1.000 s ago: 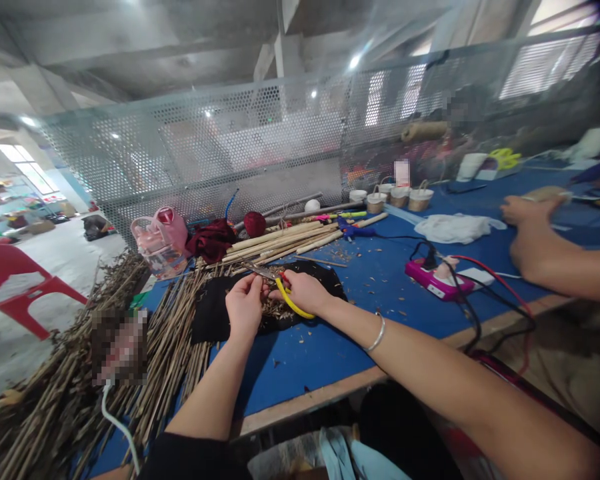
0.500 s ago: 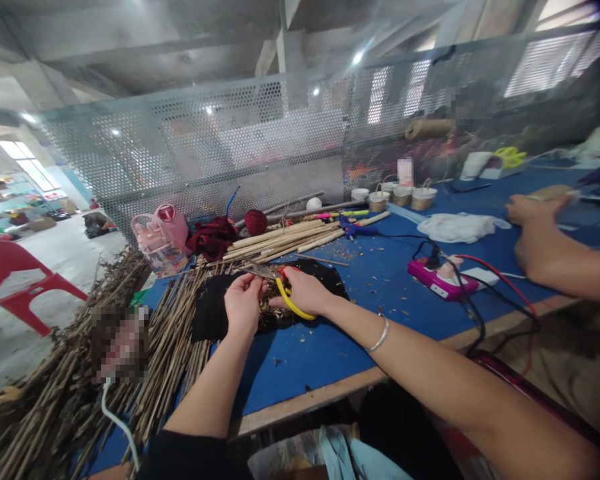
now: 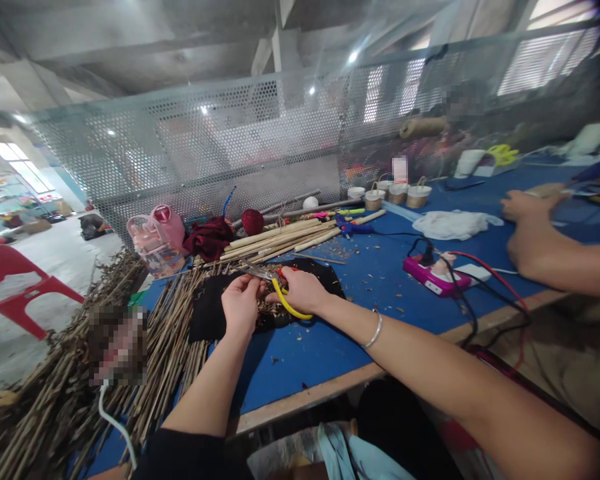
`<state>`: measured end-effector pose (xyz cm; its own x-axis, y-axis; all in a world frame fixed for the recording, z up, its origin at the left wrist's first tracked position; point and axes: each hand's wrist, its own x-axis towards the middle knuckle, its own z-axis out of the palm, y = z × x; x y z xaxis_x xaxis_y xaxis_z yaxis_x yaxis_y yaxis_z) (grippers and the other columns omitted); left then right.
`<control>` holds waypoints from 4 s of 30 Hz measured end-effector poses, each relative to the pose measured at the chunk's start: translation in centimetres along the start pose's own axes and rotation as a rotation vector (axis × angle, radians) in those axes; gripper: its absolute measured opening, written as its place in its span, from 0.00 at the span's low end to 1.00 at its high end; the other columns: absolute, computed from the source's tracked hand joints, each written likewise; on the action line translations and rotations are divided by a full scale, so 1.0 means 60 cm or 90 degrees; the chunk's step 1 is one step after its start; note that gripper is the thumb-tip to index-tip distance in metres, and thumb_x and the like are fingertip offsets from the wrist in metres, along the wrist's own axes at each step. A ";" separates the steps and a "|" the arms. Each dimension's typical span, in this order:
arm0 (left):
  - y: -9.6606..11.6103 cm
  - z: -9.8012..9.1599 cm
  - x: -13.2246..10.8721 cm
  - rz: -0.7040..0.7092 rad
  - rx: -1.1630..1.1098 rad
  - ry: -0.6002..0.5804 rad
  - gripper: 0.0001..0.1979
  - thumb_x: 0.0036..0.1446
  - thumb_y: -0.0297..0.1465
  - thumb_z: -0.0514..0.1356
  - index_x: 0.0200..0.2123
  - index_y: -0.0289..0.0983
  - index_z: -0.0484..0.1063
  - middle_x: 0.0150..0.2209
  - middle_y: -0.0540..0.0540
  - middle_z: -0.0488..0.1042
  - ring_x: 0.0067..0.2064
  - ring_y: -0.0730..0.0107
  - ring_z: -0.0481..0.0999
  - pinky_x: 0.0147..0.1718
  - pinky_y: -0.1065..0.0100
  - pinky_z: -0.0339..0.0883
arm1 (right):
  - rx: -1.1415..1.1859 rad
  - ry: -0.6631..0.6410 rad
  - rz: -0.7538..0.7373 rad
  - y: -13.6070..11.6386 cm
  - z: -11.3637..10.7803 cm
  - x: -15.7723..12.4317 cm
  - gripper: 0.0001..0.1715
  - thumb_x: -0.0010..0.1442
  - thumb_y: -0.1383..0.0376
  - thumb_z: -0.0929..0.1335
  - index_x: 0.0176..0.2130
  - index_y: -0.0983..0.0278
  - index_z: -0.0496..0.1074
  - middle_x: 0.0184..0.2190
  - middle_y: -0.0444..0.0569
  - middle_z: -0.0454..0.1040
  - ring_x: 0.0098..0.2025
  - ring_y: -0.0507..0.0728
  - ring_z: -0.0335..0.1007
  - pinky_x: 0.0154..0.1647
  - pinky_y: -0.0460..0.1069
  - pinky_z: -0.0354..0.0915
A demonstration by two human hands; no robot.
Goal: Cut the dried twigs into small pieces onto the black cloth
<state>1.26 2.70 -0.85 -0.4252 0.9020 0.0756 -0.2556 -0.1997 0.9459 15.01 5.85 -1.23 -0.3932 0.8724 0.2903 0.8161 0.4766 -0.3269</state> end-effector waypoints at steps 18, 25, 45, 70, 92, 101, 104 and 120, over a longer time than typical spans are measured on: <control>-0.001 -0.008 0.010 -0.092 -0.010 -0.051 0.13 0.39 0.33 0.66 0.29 0.31 0.73 0.23 0.49 0.73 0.23 0.79 0.71 0.25 0.75 0.67 | 0.051 -0.052 -0.001 0.013 0.006 0.008 0.33 0.49 0.37 0.59 0.34 0.63 0.67 0.29 0.50 0.74 0.29 0.56 0.70 0.23 0.45 0.50; 0.000 -0.011 0.010 -0.098 0.023 -0.033 0.16 0.37 0.35 0.67 0.30 0.30 0.72 0.23 0.48 0.73 0.23 0.78 0.70 0.24 0.75 0.66 | 0.048 -0.079 0.025 0.016 0.001 0.012 0.33 0.50 0.37 0.58 0.33 0.62 0.68 0.30 0.50 0.74 0.30 0.57 0.70 0.24 0.45 0.51; 0.003 -0.012 0.004 0.132 0.241 -0.044 0.15 0.47 0.39 0.59 0.32 0.33 0.74 0.28 0.45 0.75 0.27 0.71 0.72 0.26 0.73 0.65 | 0.223 -0.087 -0.034 0.021 -0.005 0.011 0.24 0.52 0.45 0.63 0.31 0.64 0.66 0.24 0.41 0.64 0.25 0.49 0.57 0.24 0.43 0.50; 0.022 -0.011 -0.018 0.348 0.566 -0.080 0.15 0.58 0.34 0.47 0.21 0.38 0.63 0.19 0.52 0.64 0.24 0.74 0.62 0.26 0.74 0.52 | 0.201 -0.108 -0.076 0.014 -0.011 0.004 0.27 0.52 0.43 0.62 0.33 0.64 0.64 0.25 0.43 0.65 0.26 0.50 0.59 0.26 0.44 0.52; 0.019 -0.011 -0.018 0.372 0.561 -0.063 0.15 0.58 0.32 0.46 0.19 0.38 0.59 0.18 0.53 0.60 0.23 0.74 0.57 0.25 0.72 0.49 | 0.099 -0.048 -0.016 0.003 -0.014 0.001 0.28 0.50 0.41 0.63 0.31 0.63 0.66 0.25 0.46 0.70 0.25 0.51 0.62 0.23 0.44 0.49; 0.017 -0.009 -0.011 0.269 0.395 -0.035 0.12 0.56 0.34 0.49 0.23 0.38 0.65 0.22 0.49 0.67 0.26 0.71 0.65 0.27 0.71 0.55 | 0.188 -0.094 -0.047 0.011 0.003 0.009 0.29 0.51 0.42 0.61 0.27 0.65 0.67 0.23 0.44 0.68 0.24 0.49 0.59 0.24 0.43 0.51; 0.017 -0.011 -0.009 0.261 0.409 -0.027 0.12 0.56 0.33 0.48 0.24 0.38 0.66 0.21 0.50 0.66 0.25 0.71 0.64 0.27 0.71 0.56 | 0.126 -0.070 -0.050 0.011 -0.002 0.007 0.29 0.49 0.41 0.63 0.31 0.65 0.67 0.25 0.45 0.69 0.26 0.51 0.61 0.25 0.44 0.51; 0.022 -0.005 -0.020 0.310 0.526 -0.069 0.12 0.58 0.30 0.45 0.28 0.36 0.66 0.28 0.47 0.71 0.31 0.69 0.69 0.32 0.71 0.59 | 0.126 -0.019 -0.086 0.001 0.000 -0.003 0.33 0.46 0.42 0.67 0.40 0.63 0.61 0.33 0.49 0.71 0.32 0.56 0.67 0.28 0.46 0.53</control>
<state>1.20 1.23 0.24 -0.2298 0.8304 0.5075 0.6372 -0.2658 0.7234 15.11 5.72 -1.28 -0.5073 0.8010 0.3178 0.6580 0.5982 -0.4574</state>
